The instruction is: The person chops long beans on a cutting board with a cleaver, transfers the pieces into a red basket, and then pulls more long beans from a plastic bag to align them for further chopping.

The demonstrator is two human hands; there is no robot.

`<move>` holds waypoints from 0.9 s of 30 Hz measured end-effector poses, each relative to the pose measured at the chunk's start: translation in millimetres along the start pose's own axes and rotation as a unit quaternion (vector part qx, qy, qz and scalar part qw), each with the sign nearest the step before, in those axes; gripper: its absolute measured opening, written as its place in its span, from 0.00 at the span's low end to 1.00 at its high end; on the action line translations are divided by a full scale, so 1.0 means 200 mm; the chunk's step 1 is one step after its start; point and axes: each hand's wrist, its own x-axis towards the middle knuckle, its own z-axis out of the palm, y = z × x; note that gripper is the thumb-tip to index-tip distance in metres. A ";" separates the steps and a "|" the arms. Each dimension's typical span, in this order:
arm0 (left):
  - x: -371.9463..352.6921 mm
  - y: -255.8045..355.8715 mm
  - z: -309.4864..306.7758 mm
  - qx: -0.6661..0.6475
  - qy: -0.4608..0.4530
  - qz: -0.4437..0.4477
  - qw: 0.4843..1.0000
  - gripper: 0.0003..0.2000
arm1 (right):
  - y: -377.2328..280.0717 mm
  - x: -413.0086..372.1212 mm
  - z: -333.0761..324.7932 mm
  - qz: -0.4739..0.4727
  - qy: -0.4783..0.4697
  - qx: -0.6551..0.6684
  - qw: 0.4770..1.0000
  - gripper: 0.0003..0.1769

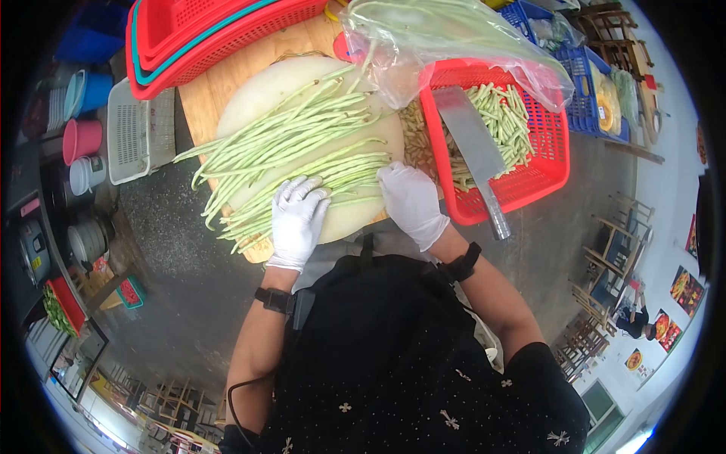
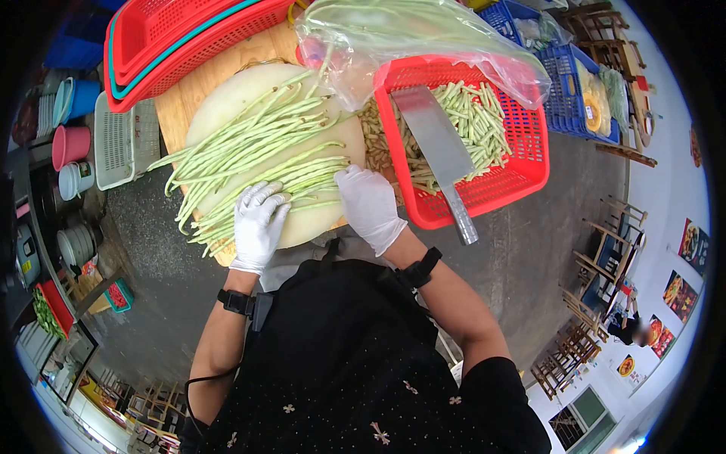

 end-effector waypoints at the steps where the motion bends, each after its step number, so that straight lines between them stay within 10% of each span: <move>1: 0.00 0.00 0.01 -0.004 0.005 -0.008 1.000 0.10 | 0.01 -0.01 -0.01 0.002 0.001 0.025 1.000 0.03; 20: 0.01 -0.03 0.01 -0.050 -0.004 -0.042 0.998 0.11 | 0.04 -0.21 -0.05 0.172 -0.247 0.023 0.954 0.13; 27: 0.03 -0.01 0.02 -0.050 -0.007 -0.039 0.998 0.12 | 0.02 -0.23 -0.08 0.179 -0.173 0.087 0.965 0.24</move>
